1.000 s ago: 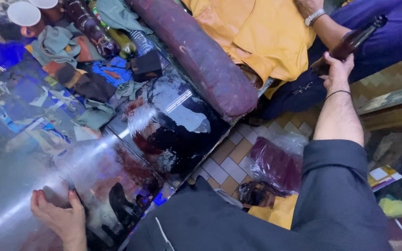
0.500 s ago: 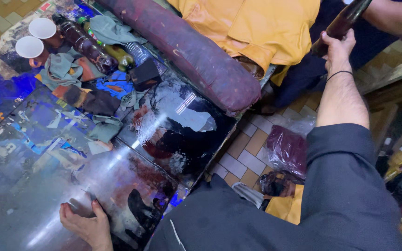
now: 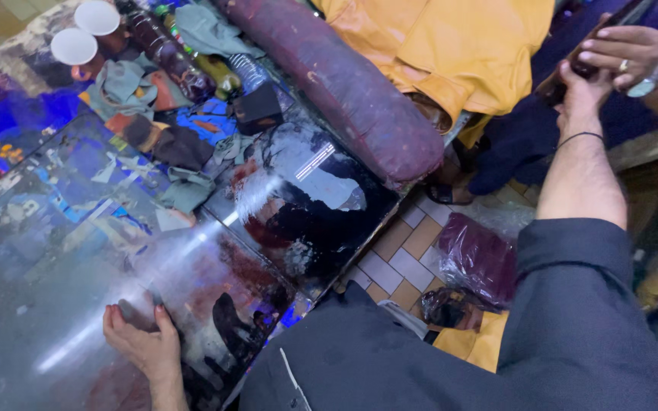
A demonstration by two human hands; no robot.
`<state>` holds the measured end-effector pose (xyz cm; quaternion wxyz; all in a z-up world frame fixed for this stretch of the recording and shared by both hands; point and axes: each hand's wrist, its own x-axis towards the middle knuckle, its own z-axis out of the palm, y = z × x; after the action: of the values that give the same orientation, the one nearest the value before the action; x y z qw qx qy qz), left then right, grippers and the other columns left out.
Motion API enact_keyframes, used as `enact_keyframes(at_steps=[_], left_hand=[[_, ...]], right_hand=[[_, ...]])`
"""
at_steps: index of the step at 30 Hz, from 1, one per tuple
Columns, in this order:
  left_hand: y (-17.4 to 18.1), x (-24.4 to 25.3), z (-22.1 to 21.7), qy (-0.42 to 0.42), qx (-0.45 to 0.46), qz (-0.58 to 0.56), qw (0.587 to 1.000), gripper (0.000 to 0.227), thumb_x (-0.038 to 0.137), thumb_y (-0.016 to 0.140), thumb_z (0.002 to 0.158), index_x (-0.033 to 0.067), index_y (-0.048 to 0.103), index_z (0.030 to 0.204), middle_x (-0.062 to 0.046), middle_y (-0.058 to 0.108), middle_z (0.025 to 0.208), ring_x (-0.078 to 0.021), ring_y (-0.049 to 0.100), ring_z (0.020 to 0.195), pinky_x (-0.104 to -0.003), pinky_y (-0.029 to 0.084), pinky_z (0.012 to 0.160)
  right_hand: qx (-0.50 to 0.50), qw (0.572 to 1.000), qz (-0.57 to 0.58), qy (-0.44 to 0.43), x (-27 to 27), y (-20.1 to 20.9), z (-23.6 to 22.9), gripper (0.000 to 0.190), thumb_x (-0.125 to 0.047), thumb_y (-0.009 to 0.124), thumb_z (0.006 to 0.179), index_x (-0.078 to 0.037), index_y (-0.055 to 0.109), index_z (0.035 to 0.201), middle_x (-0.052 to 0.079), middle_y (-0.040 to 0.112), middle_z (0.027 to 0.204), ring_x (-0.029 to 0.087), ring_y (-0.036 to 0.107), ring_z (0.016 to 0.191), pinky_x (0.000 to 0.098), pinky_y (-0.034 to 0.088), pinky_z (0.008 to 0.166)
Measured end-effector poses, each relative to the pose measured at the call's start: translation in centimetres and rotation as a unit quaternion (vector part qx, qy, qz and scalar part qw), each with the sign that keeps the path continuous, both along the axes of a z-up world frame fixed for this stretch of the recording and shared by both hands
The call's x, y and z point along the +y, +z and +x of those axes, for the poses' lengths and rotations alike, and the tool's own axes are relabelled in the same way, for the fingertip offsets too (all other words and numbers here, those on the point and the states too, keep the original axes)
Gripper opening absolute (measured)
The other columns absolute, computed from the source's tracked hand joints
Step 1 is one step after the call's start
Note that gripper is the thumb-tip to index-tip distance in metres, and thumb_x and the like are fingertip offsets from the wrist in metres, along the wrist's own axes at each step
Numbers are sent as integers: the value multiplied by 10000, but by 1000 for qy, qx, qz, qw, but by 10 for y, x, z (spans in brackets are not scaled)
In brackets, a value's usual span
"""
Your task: The person folds a beige jacket and places it aside, then pours liquid from a dark bottle onto a glass surface and wipes it with a cloth. The person then uses a water bottle to pour water onto the same surface and continues wiping with the cloth.
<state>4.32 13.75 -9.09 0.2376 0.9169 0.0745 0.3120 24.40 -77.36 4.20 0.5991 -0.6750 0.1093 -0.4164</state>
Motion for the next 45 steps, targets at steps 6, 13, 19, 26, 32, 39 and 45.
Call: enact_keyframes(at_steps=[6,13,19,26,32,39,45], left_hand=[[11,-6,1,10,-3,-11,1000,727,148,751,952,-26,374,1548,-266,400,1572,-449,397,1477,-546,332,1258],[26,-16,0,26,19,-15,999,702,151,746,916,-9,402,1507,-262,414,1546,-458,412,1431,-558,342,1210],[31,-20,2,43,11,-19,999,700,150,742,910,-9,400,1500,-269,407,1533,-466,412,1417,-560,350,1194],[32,-18,4,61,2,-52,997,679,128,722,916,6,397,1500,-264,402,1529,-467,422,1392,-564,362,1174],[33,-20,4,78,6,-70,994,653,132,717,907,9,411,1471,-252,417,1510,-463,442,1364,-558,379,1150],[30,-19,5,90,-12,-97,991,643,133,719,896,21,430,1459,-245,422,1511,-463,455,1358,-546,391,1145],[28,-18,7,86,-22,-120,989,643,134,718,897,34,430,1463,-241,426,1514,-453,471,1340,-539,398,1135]], right_hand=[[44,995,67,-56,14,10,35,604,-38,784,942,-106,528,1486,93,647,1346,205,637,1124,367,523,878],[56,995,-80,19,169,-22,109,471,-41,783,991,-85,561,1403,88,661,1263,130,653,944,250,548,690],[9,917,-251,309,384,8,145,412,-2,745,972,-48,609,1359,89,664,1210,87,622,894,255,541,758],[-14,838,-377,394,555,57,179,313,34,738,915,-20,687,1220,116,719,1058,167,684,801,290,549,693],[-66,793,-436,420,656,57,227,267,-9,722,912,-58,708,1174,118,719,1004,277,727,900,380,588,785],[-47,810,-507,292,731,20,263,400,-283,915,752,-29,739,1005,214,691,946,435,681,879,515,530,678],[25,845,-410,343,711,1,317,181,-90,717,860,-49,769,1028,139,774,897,243,779,850,351,591,771]])
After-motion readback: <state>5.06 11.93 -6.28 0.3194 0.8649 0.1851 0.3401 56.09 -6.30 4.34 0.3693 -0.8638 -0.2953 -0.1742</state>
